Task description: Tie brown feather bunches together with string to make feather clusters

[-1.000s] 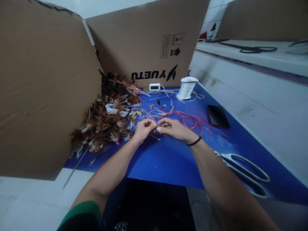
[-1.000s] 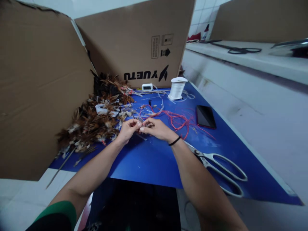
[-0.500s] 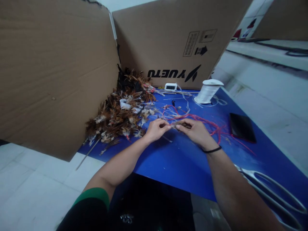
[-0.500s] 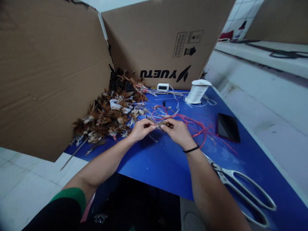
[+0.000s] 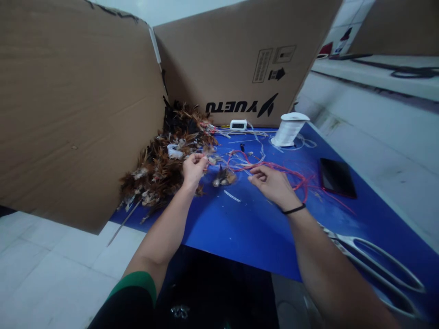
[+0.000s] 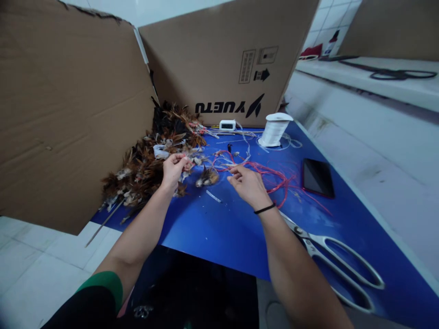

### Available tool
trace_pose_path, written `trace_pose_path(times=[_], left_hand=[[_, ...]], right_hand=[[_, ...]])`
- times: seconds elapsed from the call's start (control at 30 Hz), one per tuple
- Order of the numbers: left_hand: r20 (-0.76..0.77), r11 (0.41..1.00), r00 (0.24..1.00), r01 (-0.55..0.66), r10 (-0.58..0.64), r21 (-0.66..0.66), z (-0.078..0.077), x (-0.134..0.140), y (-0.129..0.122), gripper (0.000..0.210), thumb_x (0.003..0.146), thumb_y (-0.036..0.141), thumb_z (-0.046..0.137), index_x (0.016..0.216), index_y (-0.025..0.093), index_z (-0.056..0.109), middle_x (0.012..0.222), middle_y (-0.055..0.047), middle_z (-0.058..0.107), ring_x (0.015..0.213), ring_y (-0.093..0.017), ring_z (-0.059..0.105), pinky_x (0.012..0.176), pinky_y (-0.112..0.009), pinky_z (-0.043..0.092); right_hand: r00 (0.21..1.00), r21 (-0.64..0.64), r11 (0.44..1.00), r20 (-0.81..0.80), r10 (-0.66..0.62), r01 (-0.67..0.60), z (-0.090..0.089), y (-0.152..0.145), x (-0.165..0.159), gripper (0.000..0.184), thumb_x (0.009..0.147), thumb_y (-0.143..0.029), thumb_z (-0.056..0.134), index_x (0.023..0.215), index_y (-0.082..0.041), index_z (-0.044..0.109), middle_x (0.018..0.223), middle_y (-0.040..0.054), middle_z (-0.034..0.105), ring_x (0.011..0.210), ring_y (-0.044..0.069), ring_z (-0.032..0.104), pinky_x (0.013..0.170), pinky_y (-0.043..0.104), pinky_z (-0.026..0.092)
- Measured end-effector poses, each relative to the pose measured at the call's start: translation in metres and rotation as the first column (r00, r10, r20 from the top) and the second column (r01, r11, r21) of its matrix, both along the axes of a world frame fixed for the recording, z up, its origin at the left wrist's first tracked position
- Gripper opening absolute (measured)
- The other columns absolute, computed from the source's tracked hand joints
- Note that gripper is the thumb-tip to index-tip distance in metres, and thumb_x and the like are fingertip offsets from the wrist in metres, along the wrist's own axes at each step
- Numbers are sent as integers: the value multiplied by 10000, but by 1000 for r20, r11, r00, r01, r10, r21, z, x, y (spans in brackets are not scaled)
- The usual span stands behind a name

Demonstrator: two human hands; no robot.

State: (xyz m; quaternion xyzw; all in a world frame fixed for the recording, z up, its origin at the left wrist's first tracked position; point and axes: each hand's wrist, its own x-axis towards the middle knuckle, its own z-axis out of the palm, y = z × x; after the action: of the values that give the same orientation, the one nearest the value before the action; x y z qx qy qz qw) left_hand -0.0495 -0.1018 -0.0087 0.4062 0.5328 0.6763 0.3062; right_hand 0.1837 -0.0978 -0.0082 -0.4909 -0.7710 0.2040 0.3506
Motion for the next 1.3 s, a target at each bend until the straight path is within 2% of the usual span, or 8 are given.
trace_pose_path(times=[0.17, 0.3, 0.43, 0.57, 0.87, 0.97, 1.17, 1.3], left_hand=[[-342, 992, 933, -122, 109, -18, -3, -22, -3, 62, 644, 223, 638, 651, 189, 587, 514, 30, 556, 507, -126, 530, 583, -249, 437], [-693, 950, 682, -310, 235, 17, -5, -45, -13, 21, 666, 202, 608, 652, 198, 593, 623, -17, 572, 630, -186, 561, 707, -318, 436], [-851, 950, 441, -249, 286, 190, -1, -57, -15, 116, 695, 141, 569, 798, 183, 603, 867, -88, 579, 858, -234, 562, 819, -352, 424], [-967, 996, 243, -47, 79, 69, 5, -49, 7, 159, 805, 171, 474, 855, 178, 625, 885, -93, 590, 883, -221, 571, 844, -333, 430], [-952, 961, -135, -83, -275, -265, 2, -28, 67, 242, 821, 315, 530, 971, 183, 667, 981, -99, 593, 956, -208, 575, 838, -295, 436], [-966, 967, -71, -75, -248, -243, 5, -34, 79, 197, 816, 270, 533, 853, 165, 696, 917, -98, 623, 917, -202, 590, 813, -289, 437], [-918, 987, 365, 26, -157, -158, 27, -37, 90, 214, 774, 312, 584, 798, 140, 709, 774, -57, 683, 751, -169, 607, 740, -264, 441], [-692, 848, 494, 360, -527, -388, 34, -23, 88, 382, 824, 443, 496, 813, 115, 692, 700, -58, 668, 582, -126, 581, 600, -242, 452]], right_hand=[[994, -24, 1000, 111, 5, -2, 0, -1, 0, 186, 744, -251, 575, 905, -174, 625, 741, 39, 665, 647, 154, 620, 614, 262, 458], [981, 13, 999, 192, 37, -40, 0, -1, 0, 160, 755, -224, 570, 895, -176, 632, 764, 49, 675, 686, 166, 625, 626, 262, 446], [972, 41, 998, 233, 38, -49, -2, -1, -1, 148, 770, -222, 566, 892, -172, 632, 799, 65, 678, 697, 170, 623, 630, 262, 443], [963, 52, 998, 267, 25, -41, -3, -1, -1, 122, 779, -223, 565, 868, -177, 634, 827, 71, 678, 722, 171, 626, 641, 259, 440], [909, 12, 1000, 417, 5, -11, 2, -9, -4, 130, 807, -230, 537, 894, -186, 622, 881, 61, 680, 772, 177, 632, 640, 258, 415], [895, 12, 1000, 445, 6, -12, 3, -11, -4, 124, 813, -238, 537, 894, -194, 618, 897, 59, 679, 802, 182, 636, 654, 260, 412], [876, -1, 1000, 482, 8, -9, 6, -13, -5, 123, 822, -246, 531, 896, -201, 618, 912, 58, 680, 835, 177, 630, 676, 257, 407], [867, 10, 1000, 497, -6, 1, 9, -14, -4, 127, 824, -245, 528, 903, -203, 619, 920, 49, 681, 812, 179, 629, 635, 259, 395]])
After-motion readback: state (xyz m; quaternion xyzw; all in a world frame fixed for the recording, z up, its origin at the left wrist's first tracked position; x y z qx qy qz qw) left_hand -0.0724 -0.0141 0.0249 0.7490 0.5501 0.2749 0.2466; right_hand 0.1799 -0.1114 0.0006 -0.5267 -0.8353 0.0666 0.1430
